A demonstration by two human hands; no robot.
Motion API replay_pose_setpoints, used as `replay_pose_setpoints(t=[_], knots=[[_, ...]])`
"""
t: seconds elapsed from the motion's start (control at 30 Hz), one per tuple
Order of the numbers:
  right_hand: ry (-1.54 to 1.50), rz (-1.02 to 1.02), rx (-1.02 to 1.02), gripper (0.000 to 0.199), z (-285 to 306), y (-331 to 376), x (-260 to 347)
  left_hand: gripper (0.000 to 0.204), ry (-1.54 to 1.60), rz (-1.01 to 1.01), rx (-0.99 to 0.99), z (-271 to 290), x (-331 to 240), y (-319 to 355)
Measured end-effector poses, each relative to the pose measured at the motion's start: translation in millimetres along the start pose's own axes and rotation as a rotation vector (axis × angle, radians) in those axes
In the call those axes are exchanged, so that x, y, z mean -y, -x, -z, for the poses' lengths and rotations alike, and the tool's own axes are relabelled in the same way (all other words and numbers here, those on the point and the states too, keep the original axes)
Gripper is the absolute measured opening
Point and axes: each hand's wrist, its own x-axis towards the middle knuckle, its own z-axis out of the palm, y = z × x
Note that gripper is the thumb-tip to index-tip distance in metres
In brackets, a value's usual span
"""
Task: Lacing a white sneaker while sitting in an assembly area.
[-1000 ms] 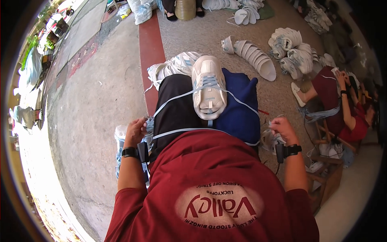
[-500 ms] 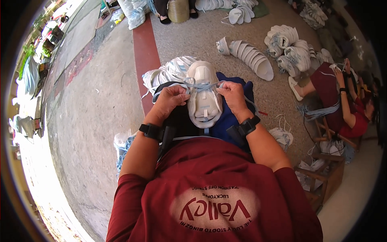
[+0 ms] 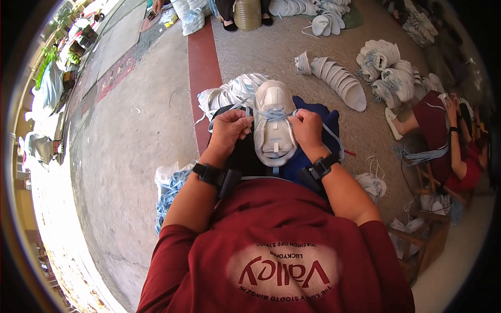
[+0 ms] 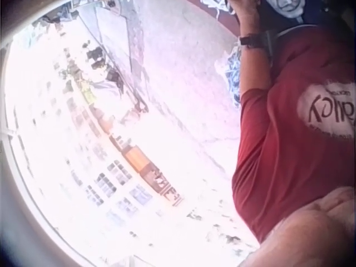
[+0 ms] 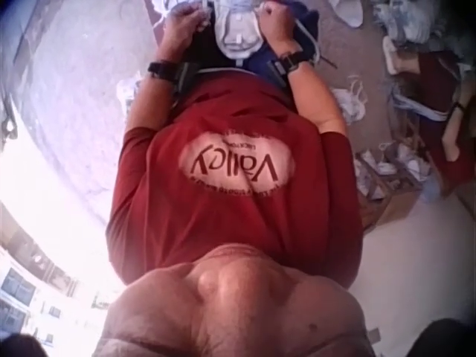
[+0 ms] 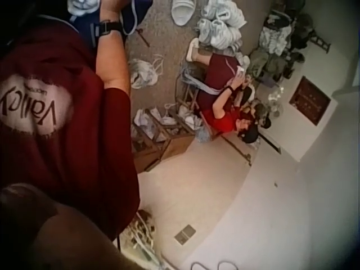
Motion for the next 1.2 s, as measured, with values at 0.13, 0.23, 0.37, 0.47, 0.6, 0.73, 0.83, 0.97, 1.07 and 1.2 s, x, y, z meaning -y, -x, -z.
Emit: replay_pose_setpoints(t=[0.13,0.23,0.37,0.47,0.6,0.73,0.83,0.97,1.07,1.2], knots=[[0.278,0.248,0.016,0.016,9,17,16,0.002,0.068,0.037,-0.007,-6,1,1],[0.324,0.277,0.144,0.017,12,28,25,0.004,0.080,0.024,0.014,-8,5,-5],[0.408,0.363,0.071,0.015,-1,23,10,0.006,0.009,-0.013,0.041,-12,11,-12],[0.380,0.375,0.023,0.014,-1,22,9,0.006,-0.057,-0.048,-0.001,-14,11,-14],[0.243,0.367,-0.122,0.010,5,25,17,0.005,-0.203,-0.086,-0.031,-12,11,-14],[0.397,0.248,-0.031,0.008,5,25,24,0.002,-0.238,-0.123,-0.070,-14,14,-18],[0.435,0.287,-0.050,0.008,1,24,18,0.011,-0.682,-0.342,-0.222,-25,8,-16],[0.465,0.219,-0.001,0.009,6,26,24,0.014,-0.749,-0.220,-0.116,-25,2,-16],[0.434,0.390,-0.066,0.009,14,29,40,0.014,-0.762,-0.199,-0.085,-23,3,-18],[0.231,0.657,0.032,0.007,-1,18,54,0.018,-0.858,-0.230,-0.193,-25,5,-15]])
